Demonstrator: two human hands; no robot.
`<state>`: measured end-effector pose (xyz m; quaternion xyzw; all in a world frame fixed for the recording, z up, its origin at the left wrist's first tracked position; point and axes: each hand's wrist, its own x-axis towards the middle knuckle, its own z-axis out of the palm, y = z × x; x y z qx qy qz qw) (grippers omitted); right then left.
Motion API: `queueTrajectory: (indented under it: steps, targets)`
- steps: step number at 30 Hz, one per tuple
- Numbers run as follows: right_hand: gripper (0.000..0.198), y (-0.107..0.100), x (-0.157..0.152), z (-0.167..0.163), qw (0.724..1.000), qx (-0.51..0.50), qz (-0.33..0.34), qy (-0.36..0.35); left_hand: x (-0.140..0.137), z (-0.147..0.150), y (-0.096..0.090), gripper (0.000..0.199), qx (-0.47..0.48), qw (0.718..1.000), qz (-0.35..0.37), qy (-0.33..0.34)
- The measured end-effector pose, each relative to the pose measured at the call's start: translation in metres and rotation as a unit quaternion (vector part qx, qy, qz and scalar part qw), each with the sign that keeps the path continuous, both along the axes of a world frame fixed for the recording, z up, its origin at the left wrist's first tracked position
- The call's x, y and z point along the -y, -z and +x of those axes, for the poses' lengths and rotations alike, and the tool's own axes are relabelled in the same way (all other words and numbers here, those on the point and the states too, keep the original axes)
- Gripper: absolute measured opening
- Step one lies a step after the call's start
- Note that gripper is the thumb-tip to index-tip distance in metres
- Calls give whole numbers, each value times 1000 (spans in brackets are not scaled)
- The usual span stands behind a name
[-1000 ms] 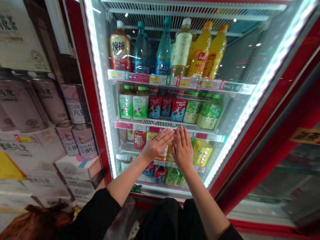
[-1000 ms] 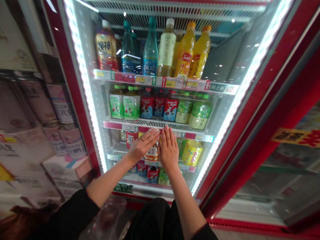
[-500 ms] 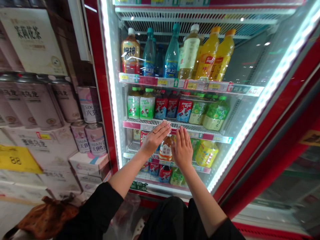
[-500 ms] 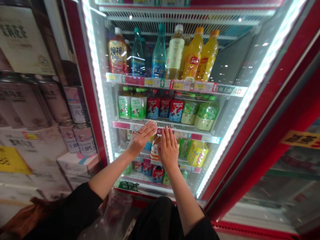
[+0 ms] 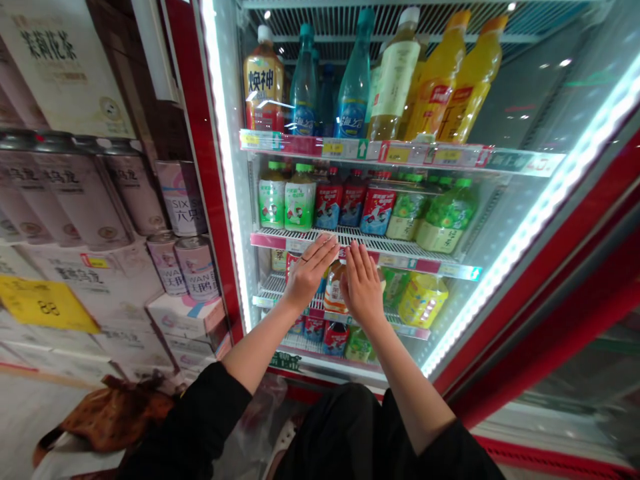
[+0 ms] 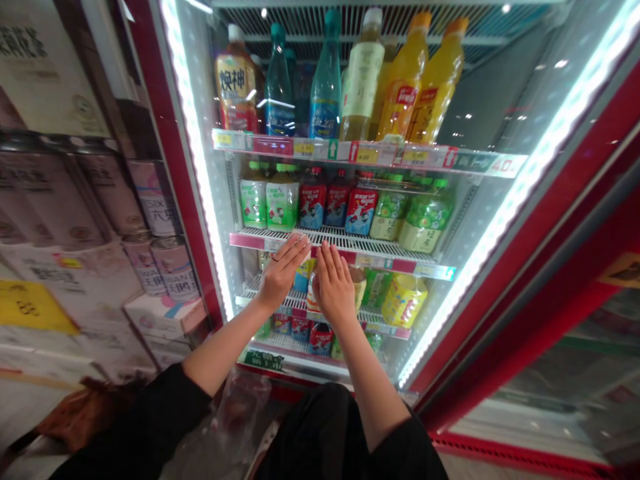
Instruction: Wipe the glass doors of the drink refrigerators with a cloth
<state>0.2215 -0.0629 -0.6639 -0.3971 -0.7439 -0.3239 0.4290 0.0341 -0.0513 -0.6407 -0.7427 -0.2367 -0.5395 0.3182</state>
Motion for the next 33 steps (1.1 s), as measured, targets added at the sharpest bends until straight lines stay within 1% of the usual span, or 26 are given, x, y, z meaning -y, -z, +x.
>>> queueTrajectory:
  steps: [2, 4, 6, 8, 10, 12, 14, 16, 18, 20, 22, 24, 26, 28, 30, 33]
  targets:
    - [82, 0, 0, 3, 1000, 7, -10, -6, 6, 7, 18, 72, 5, 1000, -9, -4]
    - [82, 1, -2, 4, 1000, 12, -15, -15, 9, 13, 27, 73, 6, 1000, -20, -6]
    - [82, 3, -4, 5, 1000, 3, -16, -21, 9, 17, 22, 74, 6, 1000, -29, -8]
    - [82, 5, -6, 5, 999, -12, -18, -25, 6, 16, 9, 76, -2, 1000, -22, -8]
    - [81, 6, -7, 6, 999, -18, -22, -30, 1, 9, -3, 77, 4, 1000, -1, -15]
    - [80, 7, -7, 6, 999, -13, -26, -31, -2, 0, -7, 78, 34, 999, 8, -24]
    - [78, 8, -6, 6, 999, -7, -35, -24, -2, -6, 1, 79, 70, 997, 1, -28]
    - [76, 8, -7, 5, 999, -6, -42, -10, 2, -7, 16, 78, 91, 995, -11, -25]
    - [75, 10, -8, 3, 999, -8, -40, 3, 6, -4, 30, 76, 86, 996, -20, -22]
    - [75, 12, -9, 1, 999, -9, -30, 14, 7, 1, 35, 76, 63, 997, -31, -22]
    - [76, 14, -11, 1, 1000, -6, -19, 21, 3, 2, 26, 79, 34, 998, -44, -25]
    - [78, 15, -13, 2, 1000, -1, -10, 24, -5, -1, 6, 82, 25, 998, -48, -30]
    - [78, 16, -14, 3, 1000, 4, -4, 21, -13, -10, -14, 81, 47, 998, -34, -36]
    - [78, 16, -14, 4, 1000, 6, 1, 18, -19, -18, -24, 79, 75, 996, -3, -40]
    - [75, 15, -12, 3, 1000, 7, 9, 25, -18, -24, -21, 77, 89, 995, 18, -42]
    - [68, 13, -8, -2, 999, 3, 14, 49, -9, -20, 3, 78, 97, 995, 4, -40]
